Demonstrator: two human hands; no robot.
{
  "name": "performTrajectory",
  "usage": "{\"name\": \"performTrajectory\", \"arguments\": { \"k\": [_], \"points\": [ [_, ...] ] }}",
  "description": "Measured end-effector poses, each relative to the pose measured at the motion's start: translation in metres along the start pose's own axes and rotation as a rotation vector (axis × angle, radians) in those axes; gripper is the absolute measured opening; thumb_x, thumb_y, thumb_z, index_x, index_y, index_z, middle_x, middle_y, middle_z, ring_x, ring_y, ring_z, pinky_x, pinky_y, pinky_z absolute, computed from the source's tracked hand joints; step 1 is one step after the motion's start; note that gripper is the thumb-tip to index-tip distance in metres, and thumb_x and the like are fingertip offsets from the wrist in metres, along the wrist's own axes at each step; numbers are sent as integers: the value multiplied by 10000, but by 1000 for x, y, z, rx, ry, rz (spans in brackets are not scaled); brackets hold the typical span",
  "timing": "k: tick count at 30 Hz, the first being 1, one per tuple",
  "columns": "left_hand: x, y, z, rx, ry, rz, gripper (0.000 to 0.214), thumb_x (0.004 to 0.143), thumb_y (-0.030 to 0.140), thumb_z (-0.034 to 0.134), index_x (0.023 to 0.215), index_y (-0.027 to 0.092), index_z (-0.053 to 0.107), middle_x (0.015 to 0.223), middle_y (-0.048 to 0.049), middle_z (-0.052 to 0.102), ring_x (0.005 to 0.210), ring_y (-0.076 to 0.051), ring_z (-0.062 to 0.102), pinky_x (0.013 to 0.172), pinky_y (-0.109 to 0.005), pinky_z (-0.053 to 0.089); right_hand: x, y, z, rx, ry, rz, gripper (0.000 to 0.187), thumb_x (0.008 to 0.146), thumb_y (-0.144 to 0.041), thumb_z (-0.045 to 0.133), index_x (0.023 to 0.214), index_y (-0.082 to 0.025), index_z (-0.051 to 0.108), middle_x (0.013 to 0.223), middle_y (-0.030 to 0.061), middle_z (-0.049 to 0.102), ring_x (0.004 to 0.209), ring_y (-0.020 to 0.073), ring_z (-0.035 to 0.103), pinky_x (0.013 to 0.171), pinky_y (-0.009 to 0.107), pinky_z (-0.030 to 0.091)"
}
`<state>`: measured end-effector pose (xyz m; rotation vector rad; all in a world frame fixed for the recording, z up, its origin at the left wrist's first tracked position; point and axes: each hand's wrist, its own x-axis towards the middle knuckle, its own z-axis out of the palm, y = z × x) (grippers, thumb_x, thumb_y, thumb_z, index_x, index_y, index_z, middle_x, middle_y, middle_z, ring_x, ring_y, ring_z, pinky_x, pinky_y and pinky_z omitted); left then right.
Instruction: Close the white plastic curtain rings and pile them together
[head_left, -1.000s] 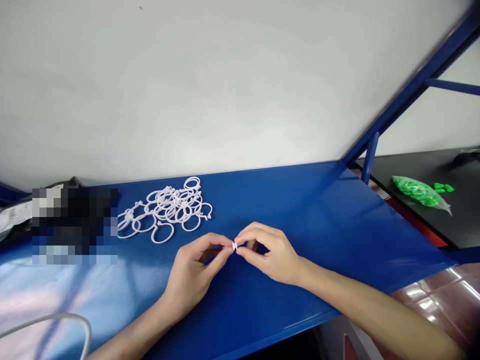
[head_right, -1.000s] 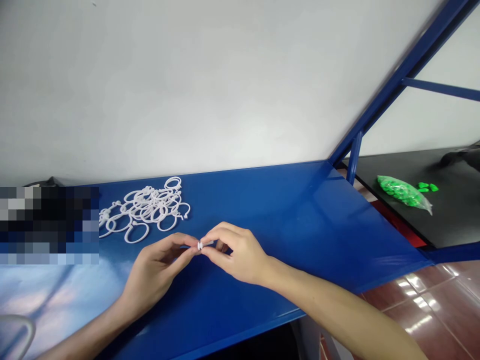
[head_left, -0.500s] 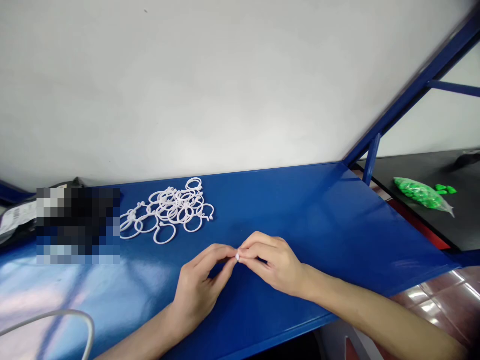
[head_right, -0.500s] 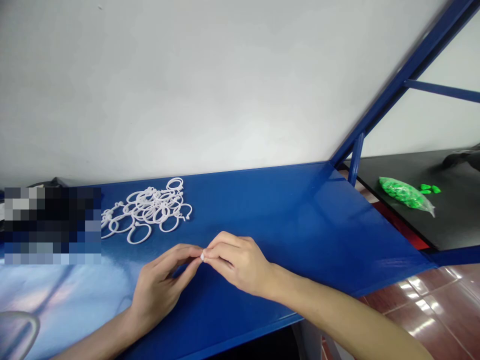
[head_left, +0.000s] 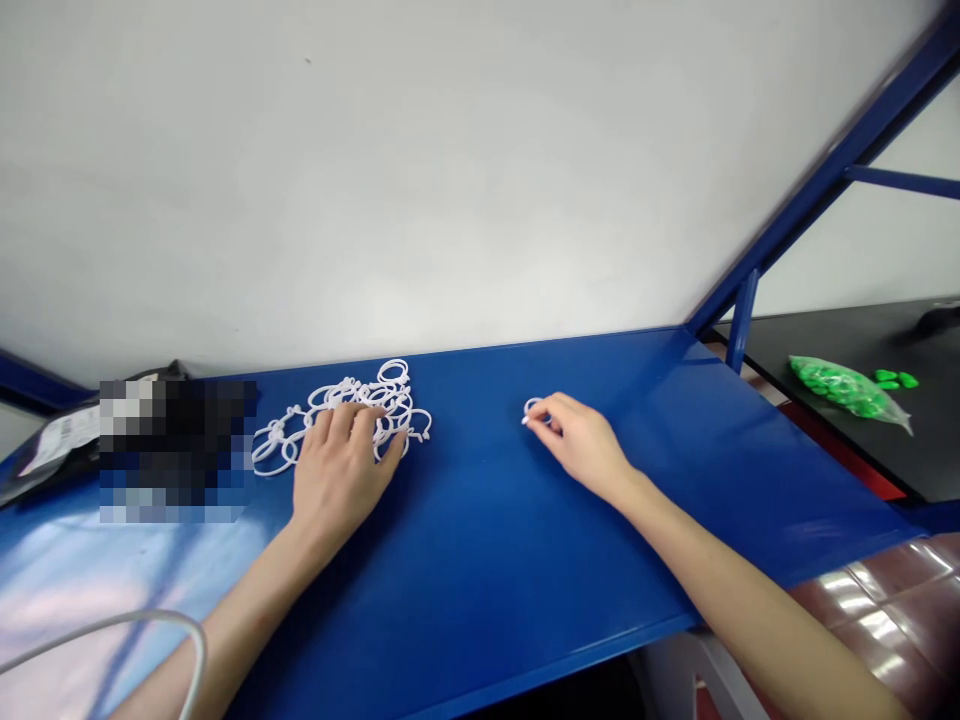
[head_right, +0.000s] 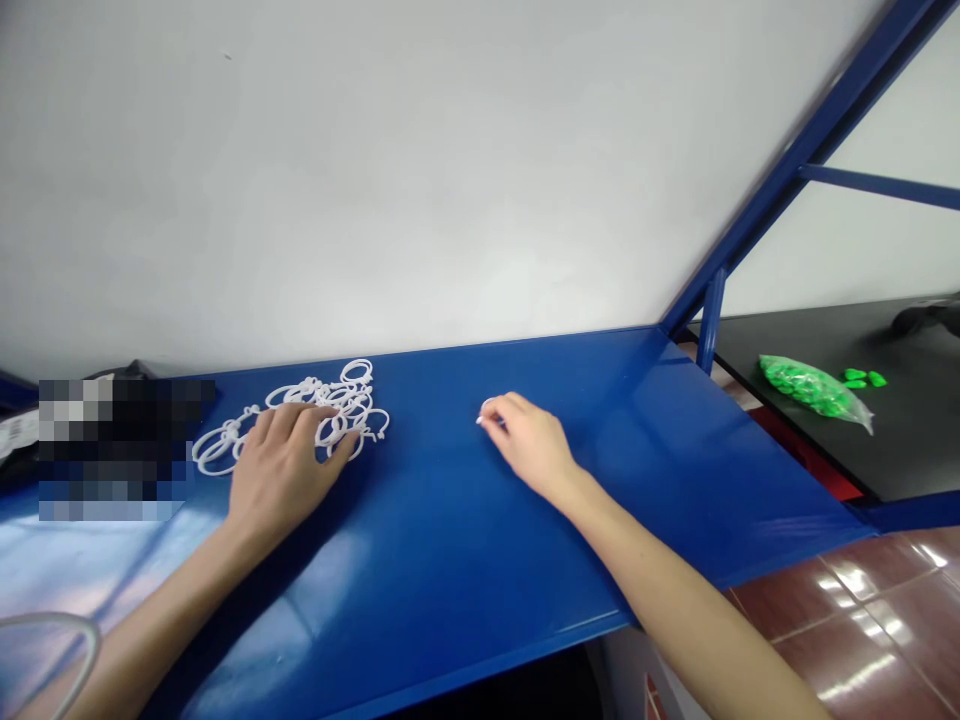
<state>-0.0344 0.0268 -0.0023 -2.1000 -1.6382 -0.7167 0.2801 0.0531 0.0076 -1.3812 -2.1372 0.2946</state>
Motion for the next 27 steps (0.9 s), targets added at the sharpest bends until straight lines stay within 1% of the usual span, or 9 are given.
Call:
{"name": "performTrajectory", "arguments": {
  "k": [5, 9, 12, 13, 15, 18, 20, 23, 27],
  "points": [
    [0, -14, -2, 53, -106, 51, 217, 1001, 303, 521, 847, 206, 638, 858, -102, 705, 866, -325, 612, 746, -421, 441, 11, 43, -33, -271, 109, 315, 79, 975, -242, 616, 973, -232, 694, 1012, 39, 753, 857, 214, 702, 656, 304, 469],
    [2, -9, -13, 31, 12, 55, 190, 1004, 287, 520, 851, 208, 599, 825, -83, 706, 817, -297, 638, 735, -406, 454, 12, 59, -43, -321, 99, 407, 67, 929, -202, 636, 945, -219, 699, 991, 50, 749, 847, 223, 704, 631, 300, 455],
    [2, 2, -24, -163, 97, 54, 138, 983, 259, 548, 855, 218, 578, 811, -52, 706, 771, -237, 663, 731, -354, 490, 11, 46, -39, -309, 137, 389, 94, 955, -227, 614, 983, -213, 703, 1054, 66, 735, 845, 216, 696, 671, 314, 481],
    [0, 8, -27, -264, 87, 46, 117, 972, 253, 558, 861, 222, 577, 816, -38, 710, 755, -214, 670, 711, -325, 498, 10, 36, -36, -259, 141, 347, 102, 968, -245, 608, 983, -214, 704, 1047, 63, 733, 840, 209, 691, 698, 321, 495],
    [-5, 23, -32, -494, -24, -12, 83, 955, 257, 573, 877, 230, 583, 817, -9, 718, 718, -172, 683, 650, -271, 502, 5, 10, -25, -32, 103, 192, 110, 971, -274, 625, 943, -213, 712, 973, 48, 732, 805, 191, 677, 745, 327, 518],
    [-14, 50, -34, -887, -332, -154, 119, 979, 306, 554, 899, 230, 599, 811, 8, 733, 707, -147, 705, 628, -239, 525, -10, -32, -7, 445, -125, -3, 196, 952, -309, 669, 1121, -213, 698, 1066, 52, 731, 803, 153, 686, 688, 275, 542],
    [-19, 63, -31, -1114, -507, -227, 181, 1009, 350, 522, 911, 221, 603, 842, -10, 741, 773, -157, 721, 686, -256, 559, -19, -51, 4, 572, -228, -76, 209, 954, -285, 660, 1148, -212, 692, 1060, 50, 726, 806, 143, 678, 707, 271, 544],
    [-21, 68, -26, -1266, -627, -308, 226, 1012, 406, 536, 926, 207, 604, 875, -32, 733, 836, -173, 721, 734, -288, 573, -26, -59, 16, 667, -271, 46, 161, 951, -284, 666, 1088, -212, 711, 866, 9, 728, 704, 129, 647, 643, 256, 512],
    [-19, 60, -24, -1307, -640, -350, 213, 1000, 399, 566, 928, 203, 611, 847, -26, 727, 810, -163, 711, 739, -288, 569, -24, -51, 23, 1027, -346, 248, 252, 863, -288, 771, 1077, -191, 678, 851, 6, 739, 674, 118, 664, 635, 251, 543]
  ]
}}
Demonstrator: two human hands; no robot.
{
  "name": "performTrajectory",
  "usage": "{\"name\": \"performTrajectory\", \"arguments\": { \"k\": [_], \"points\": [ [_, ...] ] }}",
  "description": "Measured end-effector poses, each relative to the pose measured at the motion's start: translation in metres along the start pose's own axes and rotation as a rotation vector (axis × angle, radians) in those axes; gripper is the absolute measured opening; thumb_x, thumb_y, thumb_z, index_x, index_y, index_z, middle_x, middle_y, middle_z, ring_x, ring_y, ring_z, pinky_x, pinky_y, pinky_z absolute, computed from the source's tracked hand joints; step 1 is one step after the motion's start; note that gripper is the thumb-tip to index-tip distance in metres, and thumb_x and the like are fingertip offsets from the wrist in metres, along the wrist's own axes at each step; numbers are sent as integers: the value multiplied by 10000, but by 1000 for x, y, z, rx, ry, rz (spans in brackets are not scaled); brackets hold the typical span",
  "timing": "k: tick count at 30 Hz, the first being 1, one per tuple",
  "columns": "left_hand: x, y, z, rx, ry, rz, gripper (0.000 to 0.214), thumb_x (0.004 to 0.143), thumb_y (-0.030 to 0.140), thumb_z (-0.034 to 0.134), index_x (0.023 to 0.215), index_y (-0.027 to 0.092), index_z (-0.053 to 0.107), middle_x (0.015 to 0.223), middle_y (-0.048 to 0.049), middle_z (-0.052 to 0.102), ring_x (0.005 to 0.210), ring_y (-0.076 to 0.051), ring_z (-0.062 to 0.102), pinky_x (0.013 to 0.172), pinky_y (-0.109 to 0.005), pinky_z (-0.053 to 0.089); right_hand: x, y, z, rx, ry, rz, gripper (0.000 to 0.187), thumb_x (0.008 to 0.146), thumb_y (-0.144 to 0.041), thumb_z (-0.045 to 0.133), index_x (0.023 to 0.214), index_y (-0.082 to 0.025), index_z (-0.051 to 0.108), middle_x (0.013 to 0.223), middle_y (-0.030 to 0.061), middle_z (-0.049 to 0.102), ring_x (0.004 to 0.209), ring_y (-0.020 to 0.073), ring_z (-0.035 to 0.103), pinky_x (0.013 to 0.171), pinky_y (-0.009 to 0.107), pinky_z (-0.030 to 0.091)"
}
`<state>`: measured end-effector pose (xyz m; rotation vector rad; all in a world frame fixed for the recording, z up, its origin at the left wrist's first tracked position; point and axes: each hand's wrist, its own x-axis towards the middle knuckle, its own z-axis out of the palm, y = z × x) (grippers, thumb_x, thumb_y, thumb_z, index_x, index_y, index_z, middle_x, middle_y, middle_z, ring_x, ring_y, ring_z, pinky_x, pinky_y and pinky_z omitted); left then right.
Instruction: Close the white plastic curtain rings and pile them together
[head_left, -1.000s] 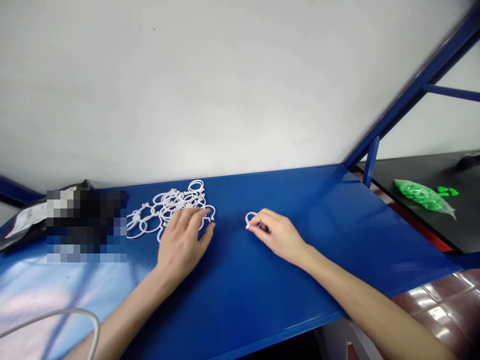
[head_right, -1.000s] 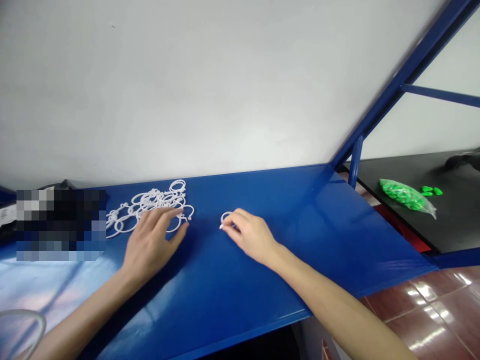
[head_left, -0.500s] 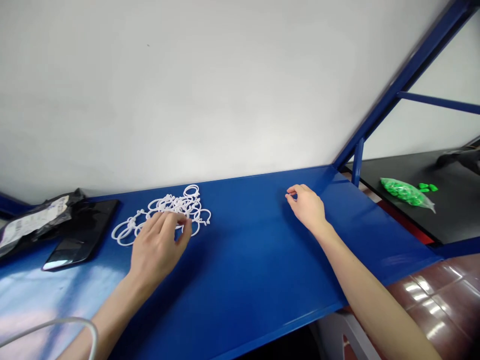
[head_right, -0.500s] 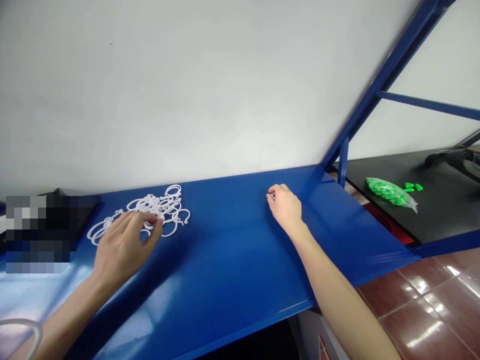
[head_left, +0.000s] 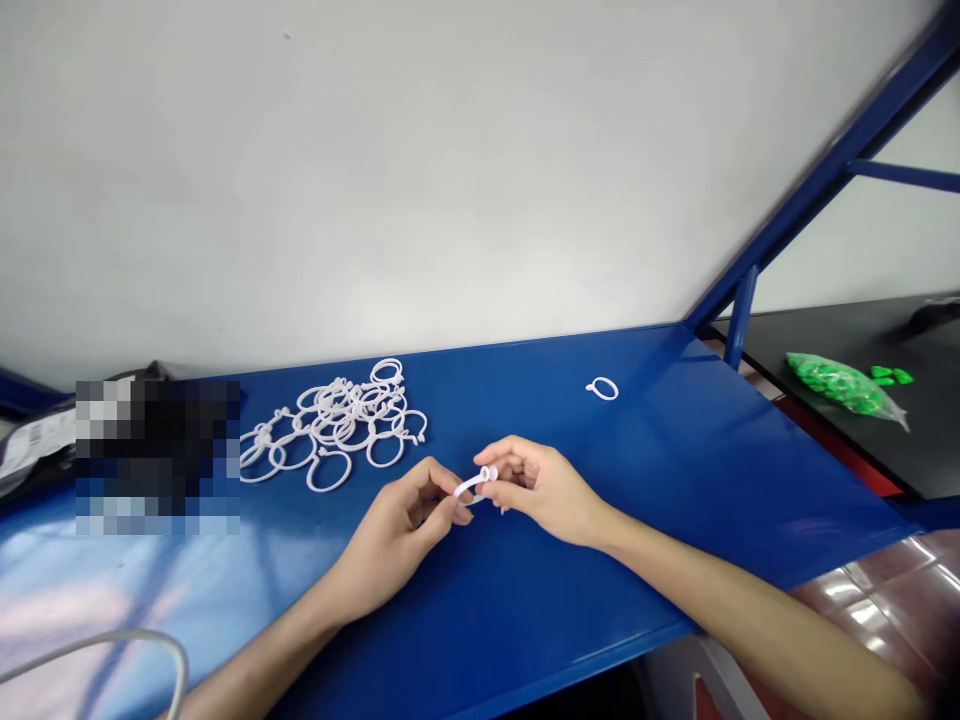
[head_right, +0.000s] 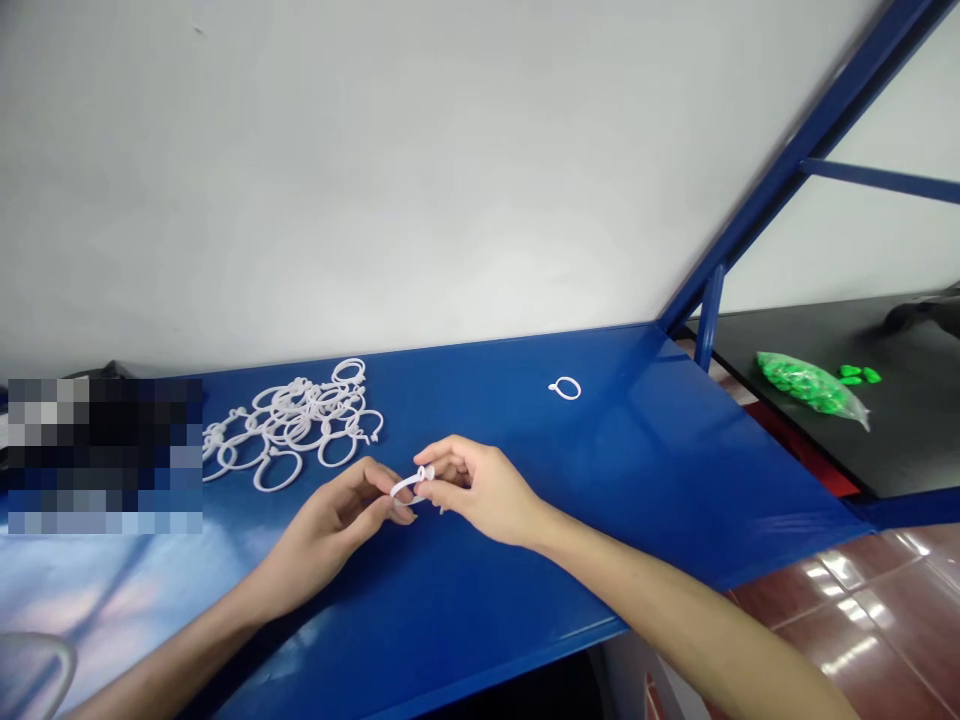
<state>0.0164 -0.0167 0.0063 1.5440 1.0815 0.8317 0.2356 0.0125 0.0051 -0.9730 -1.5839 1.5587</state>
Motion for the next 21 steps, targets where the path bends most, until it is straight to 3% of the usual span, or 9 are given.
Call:
{"name": "performTrajectory", "arguments": {
  "k": [3, 6, 11, 21],
  "points": [
    [0, 1, -3, 10, 9, 2, 188, 1004, 377, 558, 949, 207, 617, 832, -16, 723, 791, -153, 706, 735, -279, 573, 3, 2, -1, 173, -13, 42, 286, 826, -356, 816, 1002, -175, 680, 874, 30, 760, 666, 122, 675, 641, 268, 576],
    [-2, 2, 0, 13, 85, 11, 177, 992, 371, 571, 1070, 217, 612, 925, -17, 722, 745, -136, 700, 712, -277, 592, 1, -1, 1, 13, 15, 24, 191, 867, -336, 788, 973, -181, 750, 869, 31, 777, 692, 136, 691, 655, 269, 568],
    [-5, 0, 8, 62, 112, -3, 212, 963, 413, 624, 979, 205, 661, 837, -13, 721, 660, -138, 701, 642, -261, 588, -7, -7, 4, -381, 60, -250, 86, 919, -240, 759, 978, -248, 821, 957, 11, 801, 851, 160, 733, 773, 271, 542],
    [-6, -2, 10, 135, 163, 138, 119, 950, 299, 661, 907, 214, 733, 760, 3, 744, 660, -128, 698, 617, -214, 562, -10, -6, 4, -589, 45, -574, 121, 978, -216, 689, 978, -217, 809, 961, 23, 813, 859, 160, 746, 799, 271, 581]
  ]
}}
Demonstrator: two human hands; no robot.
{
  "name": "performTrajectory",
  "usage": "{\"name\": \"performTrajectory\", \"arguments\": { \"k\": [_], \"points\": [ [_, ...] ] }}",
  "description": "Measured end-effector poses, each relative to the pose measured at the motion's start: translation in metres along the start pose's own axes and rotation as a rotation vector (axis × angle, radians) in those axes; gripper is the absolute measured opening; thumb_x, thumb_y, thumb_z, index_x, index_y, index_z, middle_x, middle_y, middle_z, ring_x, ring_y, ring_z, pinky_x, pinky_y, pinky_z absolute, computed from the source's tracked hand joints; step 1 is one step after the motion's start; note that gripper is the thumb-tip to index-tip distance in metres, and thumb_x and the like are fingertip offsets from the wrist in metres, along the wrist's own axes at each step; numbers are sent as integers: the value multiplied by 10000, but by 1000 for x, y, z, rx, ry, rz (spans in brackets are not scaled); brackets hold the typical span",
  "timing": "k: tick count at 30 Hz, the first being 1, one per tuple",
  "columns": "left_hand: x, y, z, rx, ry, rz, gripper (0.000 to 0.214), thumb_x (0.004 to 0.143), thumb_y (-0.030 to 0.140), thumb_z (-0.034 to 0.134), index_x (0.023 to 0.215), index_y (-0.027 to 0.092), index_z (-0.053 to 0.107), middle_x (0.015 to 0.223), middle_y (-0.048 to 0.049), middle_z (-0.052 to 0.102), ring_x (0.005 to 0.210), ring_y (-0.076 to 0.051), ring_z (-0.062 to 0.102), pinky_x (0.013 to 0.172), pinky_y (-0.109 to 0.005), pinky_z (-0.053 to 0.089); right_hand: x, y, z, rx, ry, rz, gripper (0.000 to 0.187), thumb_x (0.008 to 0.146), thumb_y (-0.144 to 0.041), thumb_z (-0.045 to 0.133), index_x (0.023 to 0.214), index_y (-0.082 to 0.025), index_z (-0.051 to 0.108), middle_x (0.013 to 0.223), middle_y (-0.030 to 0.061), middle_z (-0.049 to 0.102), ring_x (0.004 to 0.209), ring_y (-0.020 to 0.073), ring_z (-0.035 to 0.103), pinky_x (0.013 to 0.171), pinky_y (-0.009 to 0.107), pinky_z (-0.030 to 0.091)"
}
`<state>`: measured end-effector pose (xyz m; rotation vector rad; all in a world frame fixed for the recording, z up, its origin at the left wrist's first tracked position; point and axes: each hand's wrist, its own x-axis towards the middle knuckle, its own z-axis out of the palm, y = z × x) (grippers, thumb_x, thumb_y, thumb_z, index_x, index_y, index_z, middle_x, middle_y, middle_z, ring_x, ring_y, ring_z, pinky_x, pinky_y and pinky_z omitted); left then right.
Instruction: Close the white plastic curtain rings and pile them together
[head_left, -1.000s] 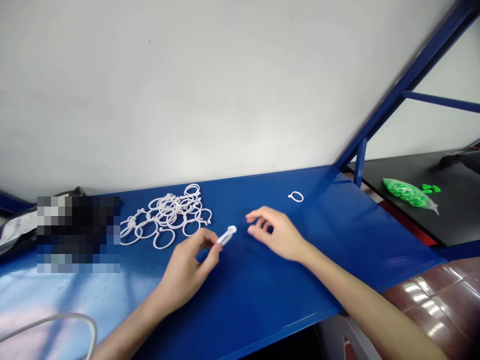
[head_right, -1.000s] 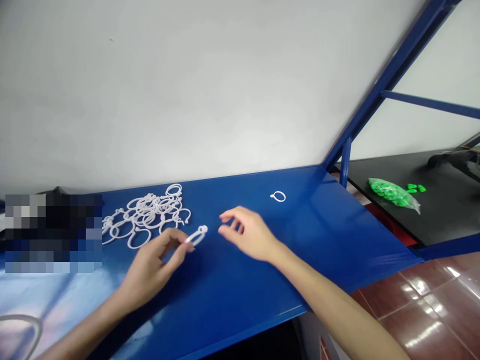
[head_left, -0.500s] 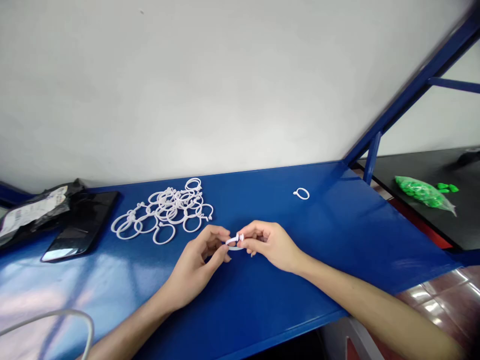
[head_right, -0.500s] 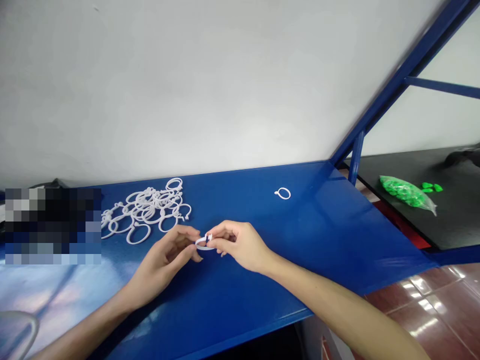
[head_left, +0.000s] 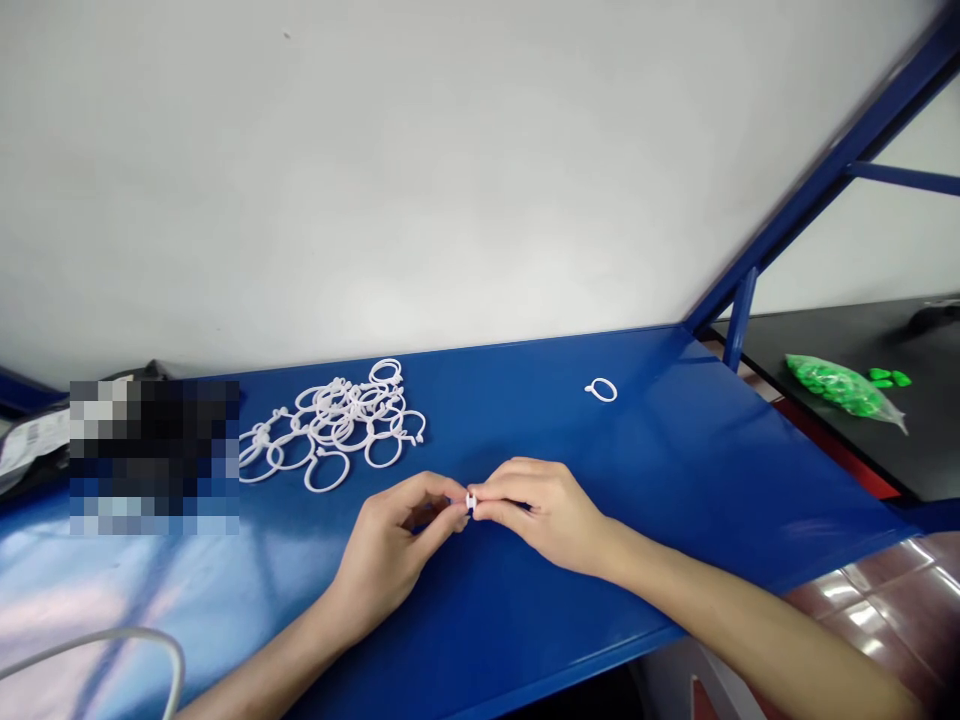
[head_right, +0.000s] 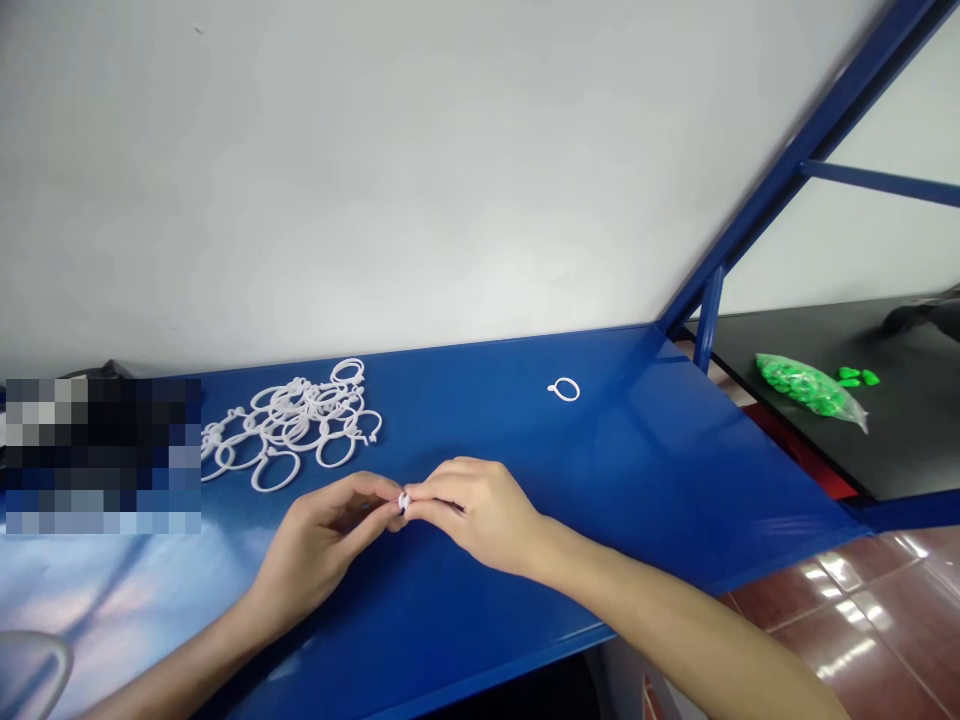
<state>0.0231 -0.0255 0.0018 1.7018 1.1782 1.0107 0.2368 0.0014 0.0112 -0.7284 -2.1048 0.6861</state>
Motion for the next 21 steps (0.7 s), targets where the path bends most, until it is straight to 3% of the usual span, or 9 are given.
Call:
{"name": "performTrajectory", "arguments": {
  "k": [10, 17, 21],
  "points": [
    [-6, 5, 4, 130, 117, 302, 150, 911, 111, 696, 972, 242, 735, 823, 33, 761, 677, -92, 723, 641, -154, 576, -3, -10, -1, -155, 0, -97, 215, 1050, -233, 573, 991, -176, 771, 952, 55, 798, 824, 162, 728, 779, 292, 592],
    [-9, 1, 8, 217, 89, 355, 145, 936, 106, 662, 987, 233, 712, 789, 32, 737, 661, -91, 704, 646, -162, 566, -10, -3, 5, -253, -30, -137, 223, 1049, -216, 563, 943, -171, 753, 871, 49, 768, 739, 155, 689, 673, 275, 572],
    [-5, -1, 6, 263, 44, 348, 99, 958, 139, 634, 952, 225, 681, 781, 36, 723, 635, -89, 685, 608, -163, 549, -9, 2, 6, -255, -32, -133, 255, 1061, -245, 540, 919, -174, 740, 866, 50, 767, 763, 163, 701, 690, 276, 571]
  ]
}}
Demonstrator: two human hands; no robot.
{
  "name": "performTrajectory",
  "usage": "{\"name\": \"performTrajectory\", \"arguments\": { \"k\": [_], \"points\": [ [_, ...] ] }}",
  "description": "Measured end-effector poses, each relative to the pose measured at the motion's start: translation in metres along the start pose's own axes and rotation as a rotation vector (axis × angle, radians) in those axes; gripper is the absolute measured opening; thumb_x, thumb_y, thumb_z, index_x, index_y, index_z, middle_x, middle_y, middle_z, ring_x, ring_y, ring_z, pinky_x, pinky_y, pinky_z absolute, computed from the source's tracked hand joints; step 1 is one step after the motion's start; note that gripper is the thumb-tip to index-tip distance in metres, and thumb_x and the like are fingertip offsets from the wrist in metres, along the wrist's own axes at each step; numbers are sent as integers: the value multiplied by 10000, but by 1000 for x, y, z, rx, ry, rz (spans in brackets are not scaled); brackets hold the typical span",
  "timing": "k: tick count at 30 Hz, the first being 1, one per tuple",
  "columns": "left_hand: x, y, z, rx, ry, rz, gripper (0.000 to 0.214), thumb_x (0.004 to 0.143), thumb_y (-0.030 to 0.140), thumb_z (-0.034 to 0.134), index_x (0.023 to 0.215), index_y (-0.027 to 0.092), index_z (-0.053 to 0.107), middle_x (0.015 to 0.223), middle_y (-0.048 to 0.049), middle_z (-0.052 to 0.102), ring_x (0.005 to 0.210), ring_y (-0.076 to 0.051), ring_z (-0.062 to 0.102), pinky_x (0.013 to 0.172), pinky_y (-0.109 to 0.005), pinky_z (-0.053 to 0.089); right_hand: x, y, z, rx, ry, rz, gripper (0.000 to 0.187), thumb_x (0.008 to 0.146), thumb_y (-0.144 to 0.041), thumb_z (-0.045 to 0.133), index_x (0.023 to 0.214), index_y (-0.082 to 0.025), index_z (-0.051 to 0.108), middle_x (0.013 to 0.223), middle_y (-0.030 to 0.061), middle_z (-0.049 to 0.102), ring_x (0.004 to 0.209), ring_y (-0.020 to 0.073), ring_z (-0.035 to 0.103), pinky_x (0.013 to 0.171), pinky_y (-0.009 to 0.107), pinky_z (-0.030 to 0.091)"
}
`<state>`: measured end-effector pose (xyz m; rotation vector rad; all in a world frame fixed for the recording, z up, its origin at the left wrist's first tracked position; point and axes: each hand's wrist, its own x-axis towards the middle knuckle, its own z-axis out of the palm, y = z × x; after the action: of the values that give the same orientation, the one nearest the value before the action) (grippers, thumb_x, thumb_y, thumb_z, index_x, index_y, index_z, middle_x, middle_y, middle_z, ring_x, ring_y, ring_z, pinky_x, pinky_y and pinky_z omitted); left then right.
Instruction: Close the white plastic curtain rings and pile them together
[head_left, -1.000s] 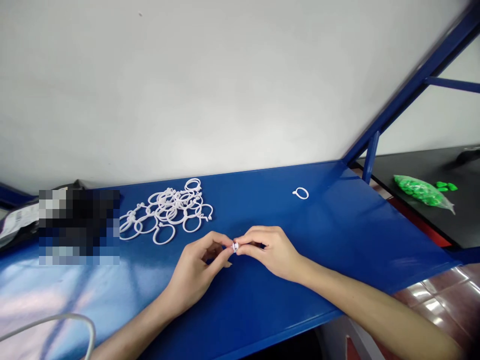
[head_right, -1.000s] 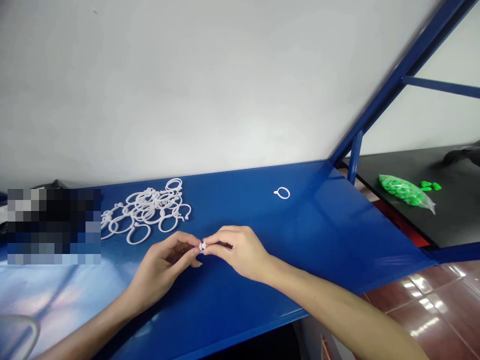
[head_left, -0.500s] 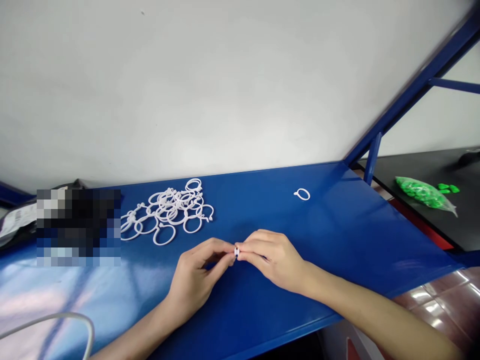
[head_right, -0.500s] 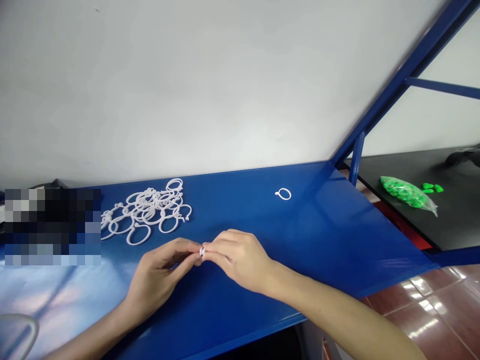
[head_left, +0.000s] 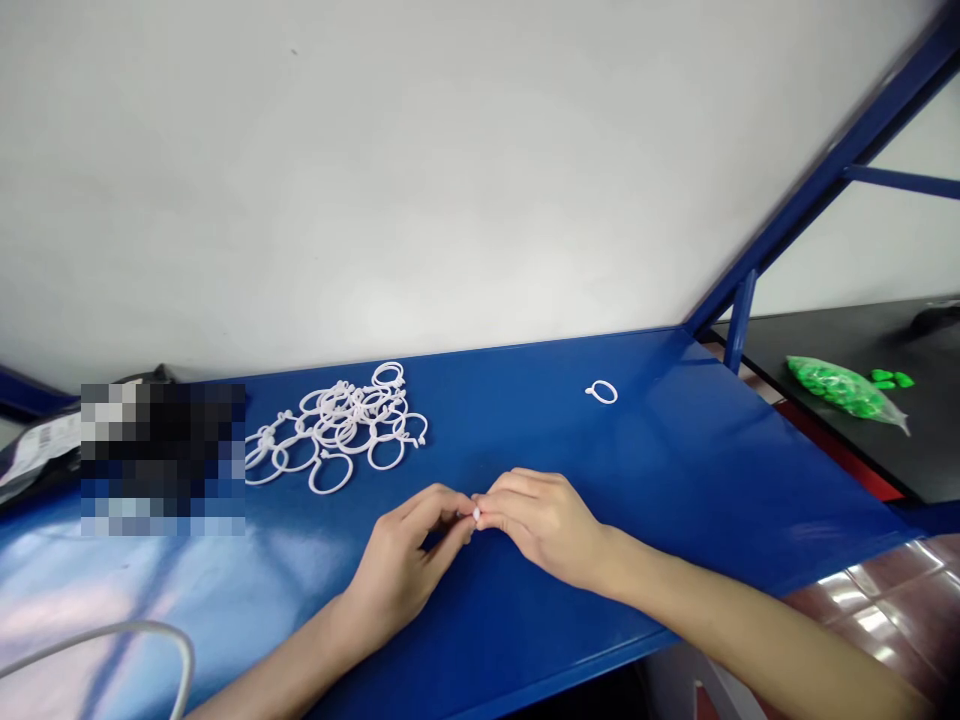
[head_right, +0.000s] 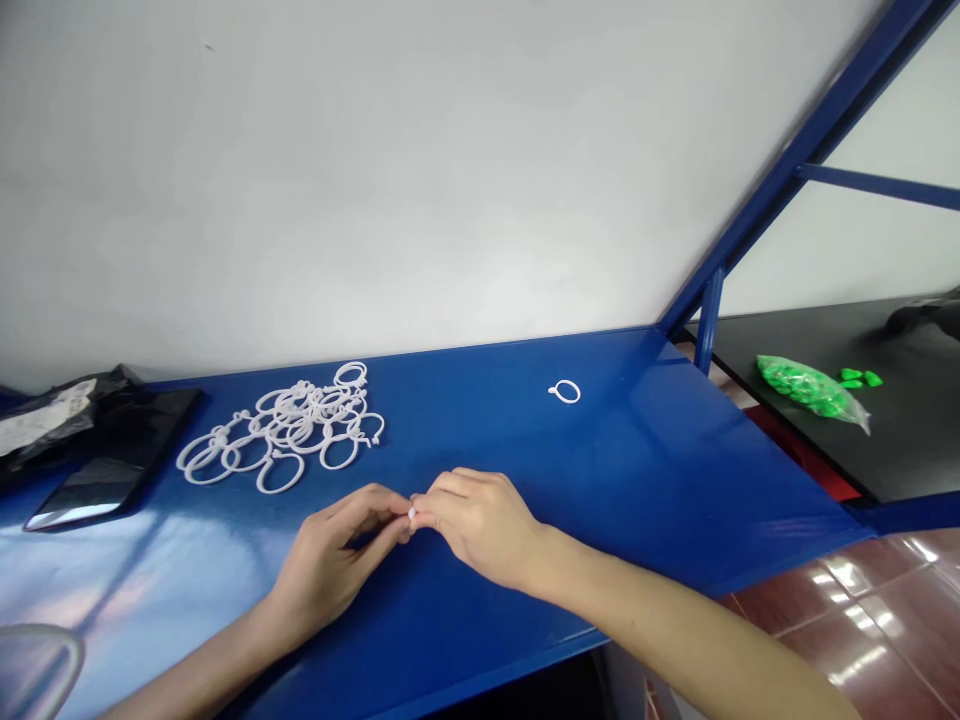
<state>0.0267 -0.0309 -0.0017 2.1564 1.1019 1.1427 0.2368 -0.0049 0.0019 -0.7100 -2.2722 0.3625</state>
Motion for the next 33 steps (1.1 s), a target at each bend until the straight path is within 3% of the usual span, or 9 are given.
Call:
{"name": "performTrajectory", "arguments": {
  "k": [5, 10, 12, 16, 20, 24, 28, 30, 33],
  "points": [
    [10, -15, -10, 186, -29, 131, 92, 1003, 194, 585, 1034, 229, 664, 910, 6, 761, 760, -116, 729, 703, -198, 576, 8, 5, 0, 62, -32, 127, 215, 1055, -302, 562, 1000, -183, 732, 946, 51, 762, 818, 155, 716, 745, 258, 565],
    [22, -49, -36, 681, 218, 176, 174, 991, 238, 605, 1155, 206, 656, 1080, -90, 737, 978, -242, 704, 903, -373, 565, 12, 33, -18, -102, -2, 279, 149, 1026, -305, 611, 991, -224, 731, 961, 30, 759, 806, 156, 716, 733, 257, 535],
    [27, -64, -48, 835, 228, 144, 200, 984, 288, 611, 1143, 179, 667, 1103, -131, 718, 993, -299, 671, 894, -444, 553, 13, 50, -35, -283, 46, 411, 138, 1013, -302, 620, 979, -224, 729, 975, 41, 755, 791, 175, 709, 695, 274, 513],
    [31, -80, -59, 888, 123, 153, 153, 992, 271, 578, 945, 196, 702, 1023, -112, 717, 916, -287, 639, 853, -448, 536, 9, 82, -73, -531, 166, 673, 111, 989, -280, 622, 971, -222, 715, 1017, 48, 755, 795, 202, 698, 677, 301, 482],
    [30, -76, -60, 837, 112, 166, 159, 995, 244, 564, 897, 205, 683, 977, -93, 722, 886, -271, 632, 840, -431, 516, 2, 102, -92, -604, 155, 821, 92, 968, -247, 625, 933, -215, 704, 1008, 50, 752, 836, 214, 700, 661, 297, 458],
    [30, -61, -58, 765, 131, 199, 115, 990, 220, 581, 913, 204, 665, 947, -77, 728, 866, -257, 632, 811, -399, 501, 0, 101, -90, -615, 135, 835, 63, 937, -264, 681, 961, -219, 717, 1024, 50, 738, 820, 216, 695, 629, 296, 443],
    [28, -40, -49, 670, 99, 286, 72, 985, 162, 604, 954, 198, 657, 932, -49, 732, 853, -216, 637, 815, -356, 503, 8, 75, -75, -531, 194, 731, 124, 969, -298, 649, 1020, -210, 720, 1041, 58, 725, 790, 199, 675, 684, 314, 477],
    [25, -30, -43, 608, 25, 350, 89, 992, 132, 593, 1000, 194, 657, 957, -41, 736, 860, -195, 639, 829, -337, 510, 13, 55, -61, -298, 130, 592, 117, 976, -290, 639, 993, -212, 725, 974, 37, 725, 780, 176, 664, 744, 311, 497],
    [20, -17, -33, 527, -111, 439, 151, 1007, 102, 553, 1059, 194, 660, 989, -41, 745, 880, -182, 653, 840, -322, 529, 17, 27, -35, 201, -63, 478, 148, 963, -338, 666, 1001, -208, 726, 971, 26, 719, 733, 135, 660, 691, 261, 509]
  ]
}}
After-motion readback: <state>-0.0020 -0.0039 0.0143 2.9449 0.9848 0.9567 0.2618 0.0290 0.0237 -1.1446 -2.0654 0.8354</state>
